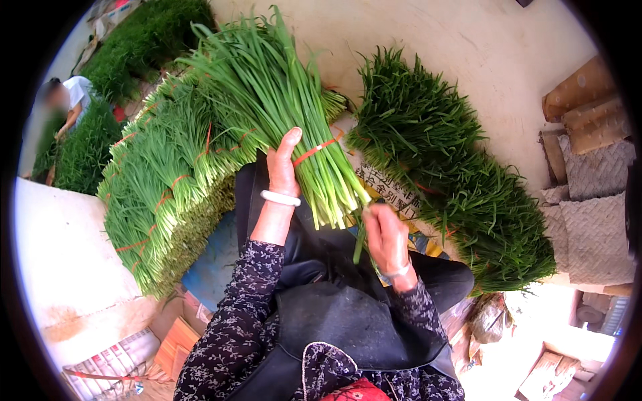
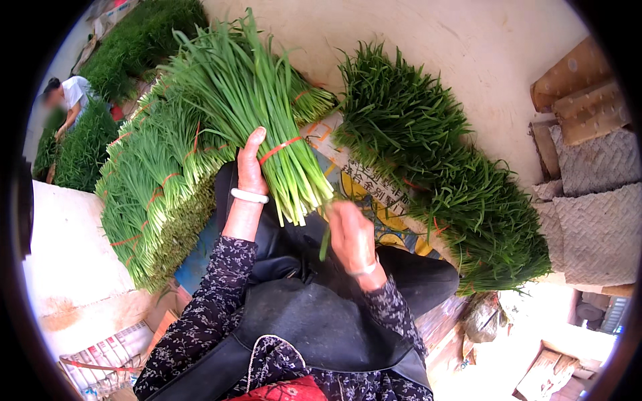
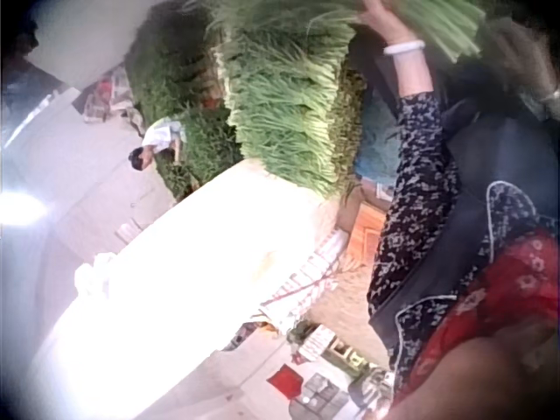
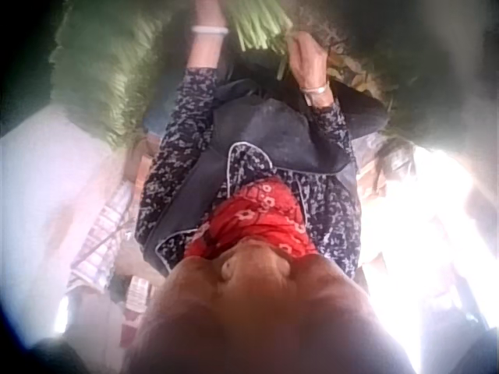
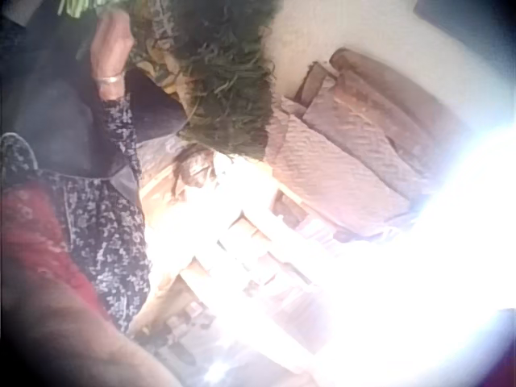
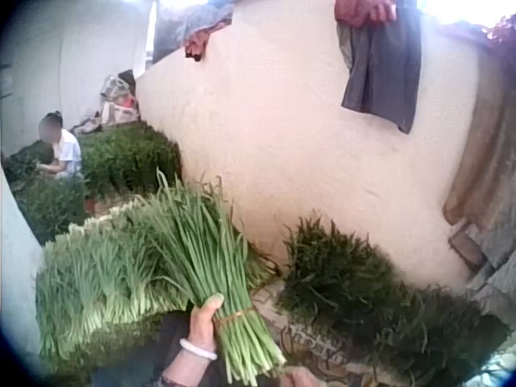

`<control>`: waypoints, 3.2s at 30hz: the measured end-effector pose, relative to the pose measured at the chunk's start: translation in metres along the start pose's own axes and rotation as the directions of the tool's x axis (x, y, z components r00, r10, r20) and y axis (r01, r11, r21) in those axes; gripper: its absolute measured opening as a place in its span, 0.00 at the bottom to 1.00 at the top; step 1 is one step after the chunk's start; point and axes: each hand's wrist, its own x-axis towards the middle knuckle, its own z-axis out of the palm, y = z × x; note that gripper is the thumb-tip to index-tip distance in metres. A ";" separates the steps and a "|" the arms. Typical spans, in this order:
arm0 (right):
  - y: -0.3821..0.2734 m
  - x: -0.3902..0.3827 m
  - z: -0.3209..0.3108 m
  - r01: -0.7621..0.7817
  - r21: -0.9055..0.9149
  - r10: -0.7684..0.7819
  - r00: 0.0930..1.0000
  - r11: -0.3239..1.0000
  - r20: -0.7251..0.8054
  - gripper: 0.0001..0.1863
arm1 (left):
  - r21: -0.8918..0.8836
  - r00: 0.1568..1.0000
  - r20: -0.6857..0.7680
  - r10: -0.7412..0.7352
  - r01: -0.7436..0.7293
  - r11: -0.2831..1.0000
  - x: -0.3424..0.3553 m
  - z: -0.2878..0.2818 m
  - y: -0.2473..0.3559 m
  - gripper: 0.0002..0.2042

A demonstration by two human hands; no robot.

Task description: The person bundles chives by hand, gathering bunches and wrapping them with red ties before stacking the bundles on the floor.

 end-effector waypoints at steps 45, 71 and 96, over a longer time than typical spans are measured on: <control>0.016 0.023 0.002 -0.508 0.261 0.423 0.847 0.821 0.321 0.07 | 0.113 0.876 0.431 -0.217 0.187 0.976 -0.049 -0.006 -0.035 0.29; -0.008 0.006 0.006 0.316 -0.364 -0.282 0.949 0.876 0.143 0.09 | 0.115 0.844 0.319 -0.431 0.416 0.902 -0.049 -0.011 -0.071 0.26; -0.028 0.061 -0.047 0.471 -0.630 -0.402 0.877 0.617 0.263 0.40 | -0.049 0.331 0.839 -0.432 0.836 0.546 -0.031 -0.029 0.037 0.47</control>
